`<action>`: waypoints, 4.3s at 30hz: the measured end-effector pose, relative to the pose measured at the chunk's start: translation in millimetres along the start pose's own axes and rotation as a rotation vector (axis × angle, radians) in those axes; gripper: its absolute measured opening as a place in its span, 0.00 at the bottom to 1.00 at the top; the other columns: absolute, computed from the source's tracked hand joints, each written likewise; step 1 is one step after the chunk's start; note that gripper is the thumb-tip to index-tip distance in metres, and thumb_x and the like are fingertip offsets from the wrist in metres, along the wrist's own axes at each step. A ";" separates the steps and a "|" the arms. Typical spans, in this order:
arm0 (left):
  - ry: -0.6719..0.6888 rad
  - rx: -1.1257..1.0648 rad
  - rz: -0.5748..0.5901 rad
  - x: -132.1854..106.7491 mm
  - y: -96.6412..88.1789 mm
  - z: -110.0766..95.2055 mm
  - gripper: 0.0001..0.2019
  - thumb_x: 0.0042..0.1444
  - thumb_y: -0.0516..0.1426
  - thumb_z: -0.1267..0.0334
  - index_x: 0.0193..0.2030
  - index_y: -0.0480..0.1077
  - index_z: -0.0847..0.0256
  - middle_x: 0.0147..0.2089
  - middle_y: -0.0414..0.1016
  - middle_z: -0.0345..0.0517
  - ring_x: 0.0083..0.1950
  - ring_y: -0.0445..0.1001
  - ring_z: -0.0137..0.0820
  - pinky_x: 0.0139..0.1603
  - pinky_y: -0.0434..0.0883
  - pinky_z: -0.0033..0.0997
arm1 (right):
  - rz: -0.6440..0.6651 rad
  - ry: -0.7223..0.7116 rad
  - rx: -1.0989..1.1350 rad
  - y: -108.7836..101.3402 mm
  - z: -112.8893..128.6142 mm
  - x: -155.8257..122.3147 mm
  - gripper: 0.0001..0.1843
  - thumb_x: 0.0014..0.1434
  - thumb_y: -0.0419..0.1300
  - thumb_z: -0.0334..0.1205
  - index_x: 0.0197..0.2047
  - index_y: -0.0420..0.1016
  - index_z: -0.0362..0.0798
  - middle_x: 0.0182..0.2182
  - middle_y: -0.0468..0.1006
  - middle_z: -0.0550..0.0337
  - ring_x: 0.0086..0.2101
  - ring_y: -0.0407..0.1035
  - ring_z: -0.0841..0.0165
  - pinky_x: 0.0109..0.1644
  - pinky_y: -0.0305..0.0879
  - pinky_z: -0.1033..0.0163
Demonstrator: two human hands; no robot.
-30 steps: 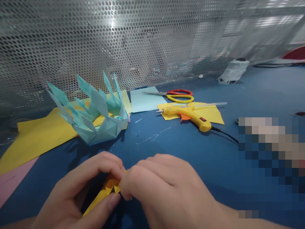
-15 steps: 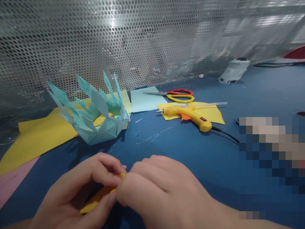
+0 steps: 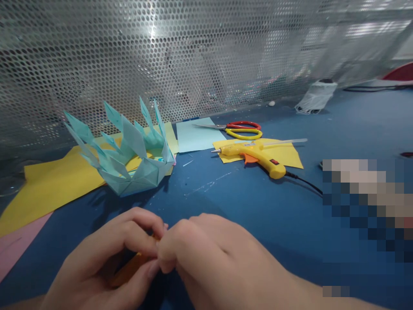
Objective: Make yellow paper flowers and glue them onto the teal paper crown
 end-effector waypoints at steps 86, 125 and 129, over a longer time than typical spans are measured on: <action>-0.719 -0.779 -0.129 7.1 -0.4 38.3 0.15 0.46 0.67 0.58 0.26 0.64 0.61 0.27 0.77 0.39 0.26 0.74 0.24 0.27 0.68 0.21 | -0.258 0.290 -0.461 -51.5 -49.5 28.8 0.11 0.45 0.58 0.43 0.20 0.57 0.54 0.10 0.62 0.70 0.12 0.56 0.73 0.15 0.52 0.66; -0.715 -0.766 -0.134 10.0 -0.4 35.5 0.12 0.50 0.64 0.62 0.27 0.64 0.60 0.27 0.77 0.38 0.27 0.74 0.24 0.29 0.68 0.22 | -0.174 0.186 -0.660 -50.9 -40.9 28.8 0.11 0.46 0.55 0.37 0.19 0.54 0.54 0.11 0.62 0.68 0.12 0.58 0.71 0.17 0.49 0.65; -0.718 -0.774 -0.130 9.8 -0.4 34.8 0.13 0.48 0.65 0.61 0.26 0.64 0.61 0.26 0.77 0.37 0.27 0.74 0.24 0.28 0.68 0.22 | -0.166 0.155 -0.692 -51.5 -38.9 27.3 0.12 0.46 0.55 0.36 0.19 0.53 0.54 0.11 0.61 0.68 0.12 0.58 0.72 0.17 0.50 0.66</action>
Point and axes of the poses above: each hand's wrist, its own x-axis towards the middle knuckle, its own y-axis out of the palm, z = x × y, the point moved 2 cm from there along x, towards the middle knuckle
